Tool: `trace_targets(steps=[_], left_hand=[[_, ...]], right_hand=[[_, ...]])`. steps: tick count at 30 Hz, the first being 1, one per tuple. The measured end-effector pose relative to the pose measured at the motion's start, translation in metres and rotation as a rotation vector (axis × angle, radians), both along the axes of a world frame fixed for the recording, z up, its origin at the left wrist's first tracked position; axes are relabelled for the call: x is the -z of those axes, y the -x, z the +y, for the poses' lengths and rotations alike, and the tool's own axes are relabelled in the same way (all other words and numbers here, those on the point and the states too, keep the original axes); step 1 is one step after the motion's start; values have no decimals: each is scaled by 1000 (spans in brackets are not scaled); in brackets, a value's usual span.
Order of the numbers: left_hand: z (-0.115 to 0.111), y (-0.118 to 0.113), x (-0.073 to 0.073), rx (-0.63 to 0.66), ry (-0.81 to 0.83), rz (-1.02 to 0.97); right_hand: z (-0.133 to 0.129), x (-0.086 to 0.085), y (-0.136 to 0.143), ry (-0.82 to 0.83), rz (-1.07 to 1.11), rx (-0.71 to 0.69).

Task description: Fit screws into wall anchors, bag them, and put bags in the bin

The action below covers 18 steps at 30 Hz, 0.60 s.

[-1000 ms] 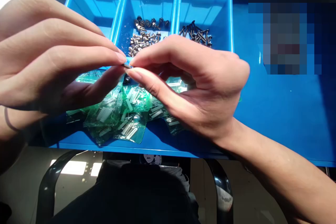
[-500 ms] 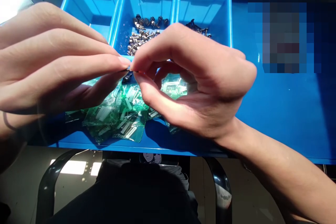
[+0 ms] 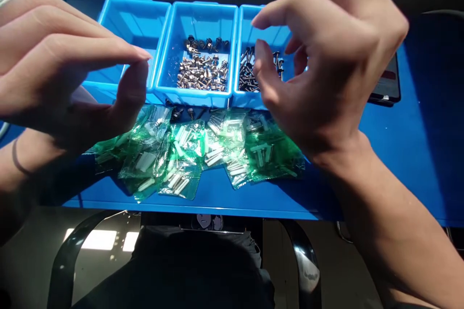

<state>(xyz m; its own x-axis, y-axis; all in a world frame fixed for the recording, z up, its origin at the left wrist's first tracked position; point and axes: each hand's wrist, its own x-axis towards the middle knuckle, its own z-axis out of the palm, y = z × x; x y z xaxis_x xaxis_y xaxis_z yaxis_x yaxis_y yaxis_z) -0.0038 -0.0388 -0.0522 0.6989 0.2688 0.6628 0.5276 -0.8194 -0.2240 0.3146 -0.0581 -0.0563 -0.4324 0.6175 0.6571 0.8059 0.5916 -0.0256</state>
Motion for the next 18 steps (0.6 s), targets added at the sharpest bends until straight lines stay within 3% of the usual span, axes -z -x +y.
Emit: trace_targets(steps=[2,5,7,12,18], left_hand=[[4,1,1,4,-9,27],[6,2,1,1,-34,36],[4,1,1,-27,-33,36],[-1,-6,0,-43,2,32],[3,-4,3,37,-55,10]], right_hand=[[-6,-4,12,39,17,-45],[-14,-6,28,-103,-167,-385],[-18,-3,35,-159,-276,-492],[-22,7,42,-145,-575,-350],[-22,6,48,-176,-574,-351]])
